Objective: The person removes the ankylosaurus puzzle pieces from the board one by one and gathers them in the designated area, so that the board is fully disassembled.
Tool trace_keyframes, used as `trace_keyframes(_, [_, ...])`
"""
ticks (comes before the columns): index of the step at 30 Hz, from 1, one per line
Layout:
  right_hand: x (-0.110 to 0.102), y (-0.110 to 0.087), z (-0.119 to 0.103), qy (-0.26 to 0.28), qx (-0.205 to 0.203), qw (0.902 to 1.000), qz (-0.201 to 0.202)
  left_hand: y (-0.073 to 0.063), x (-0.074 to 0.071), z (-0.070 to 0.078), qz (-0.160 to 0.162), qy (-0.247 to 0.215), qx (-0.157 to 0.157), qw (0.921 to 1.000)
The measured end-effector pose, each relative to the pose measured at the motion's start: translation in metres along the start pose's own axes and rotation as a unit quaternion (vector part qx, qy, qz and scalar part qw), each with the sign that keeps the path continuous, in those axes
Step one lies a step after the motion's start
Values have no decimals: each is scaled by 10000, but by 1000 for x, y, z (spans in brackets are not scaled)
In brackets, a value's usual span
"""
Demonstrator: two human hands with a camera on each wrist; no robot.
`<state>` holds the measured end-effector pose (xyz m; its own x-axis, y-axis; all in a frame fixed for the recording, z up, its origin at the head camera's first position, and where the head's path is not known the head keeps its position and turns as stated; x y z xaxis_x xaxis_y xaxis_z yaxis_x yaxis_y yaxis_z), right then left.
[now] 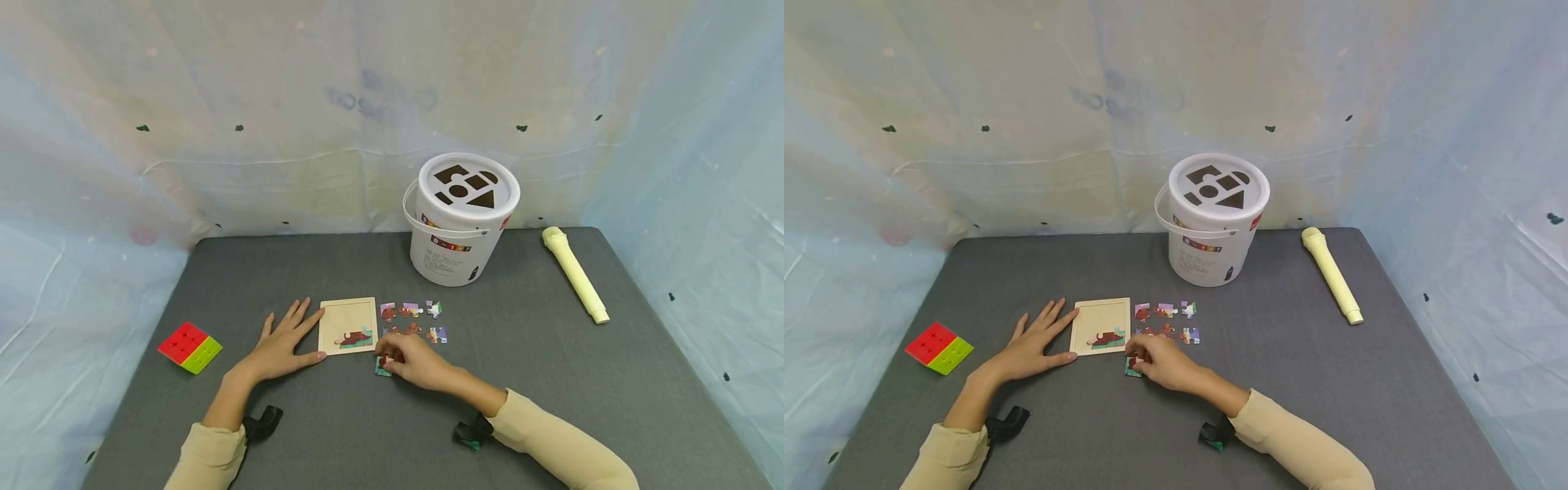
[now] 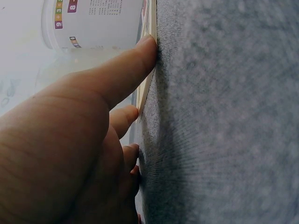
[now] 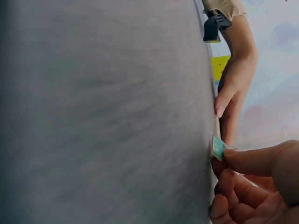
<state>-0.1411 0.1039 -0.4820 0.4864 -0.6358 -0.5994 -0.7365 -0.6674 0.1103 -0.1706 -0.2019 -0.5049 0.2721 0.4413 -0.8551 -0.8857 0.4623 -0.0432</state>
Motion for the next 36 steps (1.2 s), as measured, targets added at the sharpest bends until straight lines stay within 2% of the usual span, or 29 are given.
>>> trace_keyframes(3, [-4, -10, 4, -67, 127, 9997, 197, 1, -2, 1, -98, 48, -64, 9999])
trace_keyframes(6, [-5, -16, 5, -230, 48, 9992, 330, 2, -3, 1, -202, 130, -157, 9996])
trace_keyframes(12, [-1, -20, 4, -1294, -387, 9894, 541, 2, -3, 2, -260, 174, -197, 9993])
trace_keyframes(17, [2, -21, 2, -1836, -411, 9807, 530, 2, -2, 2, -167, 43, -99, 9998])
trace_keyframes(20, [3, -22, 2, -1929, -295, 9793, 537, 1, 1, 0, -89, 27, -34, 10000])
trace_keyframes(24, [4, -20, 2, -1793, -65, 9821, 567, 0, 3, -2, 5, 3, 65, 10000])
trace_keyframes(28, [3, -19, 2, -1609, 57, 9854, 557, 0, 0, 1, -37, -41, -14, 10000])
trace_keyframes(31, [2, -18, 1, -1569, 25, 9863, 508, 1, -1, 3, -173, 81, -163, 9997])
trace_keyframes(36, [3, -19, 0, -1954, -296, 9790, 499, 2, 2, -3, -100, 83, -110, 9999])
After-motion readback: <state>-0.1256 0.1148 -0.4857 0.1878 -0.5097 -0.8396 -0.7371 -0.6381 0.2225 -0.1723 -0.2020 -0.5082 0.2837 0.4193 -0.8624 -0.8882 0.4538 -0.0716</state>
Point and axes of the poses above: each hand's wrist, its own y-axis towards the middle knuckle, its own x-axis out of the palm, z = x × y, the point moved 1 cm from there along y, towards the middle knuckle, and after that the axes turned 2 degrees about -x, right-handed, at the moved point
